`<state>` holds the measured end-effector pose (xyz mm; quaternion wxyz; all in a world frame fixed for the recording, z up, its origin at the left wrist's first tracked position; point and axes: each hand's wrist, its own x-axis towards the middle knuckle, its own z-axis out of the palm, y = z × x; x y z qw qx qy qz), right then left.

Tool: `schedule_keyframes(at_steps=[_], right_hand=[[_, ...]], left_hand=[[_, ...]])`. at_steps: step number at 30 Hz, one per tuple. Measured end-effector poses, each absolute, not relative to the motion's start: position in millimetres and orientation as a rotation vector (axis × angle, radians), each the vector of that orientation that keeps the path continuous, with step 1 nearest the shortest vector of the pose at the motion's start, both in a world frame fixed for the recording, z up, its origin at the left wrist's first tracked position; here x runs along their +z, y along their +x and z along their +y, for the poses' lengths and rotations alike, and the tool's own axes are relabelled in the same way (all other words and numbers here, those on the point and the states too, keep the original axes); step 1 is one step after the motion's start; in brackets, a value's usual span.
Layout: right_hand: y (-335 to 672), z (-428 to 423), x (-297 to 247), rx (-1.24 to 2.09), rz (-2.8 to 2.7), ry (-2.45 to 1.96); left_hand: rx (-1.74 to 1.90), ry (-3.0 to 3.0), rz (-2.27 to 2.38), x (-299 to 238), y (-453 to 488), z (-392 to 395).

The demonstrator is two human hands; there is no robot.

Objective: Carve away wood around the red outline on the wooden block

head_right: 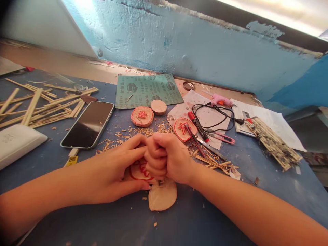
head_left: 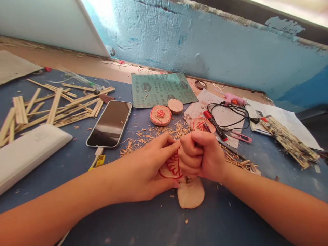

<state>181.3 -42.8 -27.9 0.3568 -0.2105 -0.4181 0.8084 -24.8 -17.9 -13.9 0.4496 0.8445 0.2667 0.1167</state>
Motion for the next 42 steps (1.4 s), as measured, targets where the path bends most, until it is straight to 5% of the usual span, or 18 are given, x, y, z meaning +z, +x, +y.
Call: schedule_keyframes(at_steps=[13, 36, 42], right_hand=[[203, -51, 40, 1.964, -1.09, -0.728], [192, -58, 19, 1.731, -1.188, -0.599], [223, -52, 41, 1.157, -1.654, -0.874]], left_hand=[[0.267, 2.119, 0.733, -14, -27, -19], [0.381, 2.07, 0.795, -15, -19, -16], [0.496, 1.858, 1.037, -7, -19, -13]])
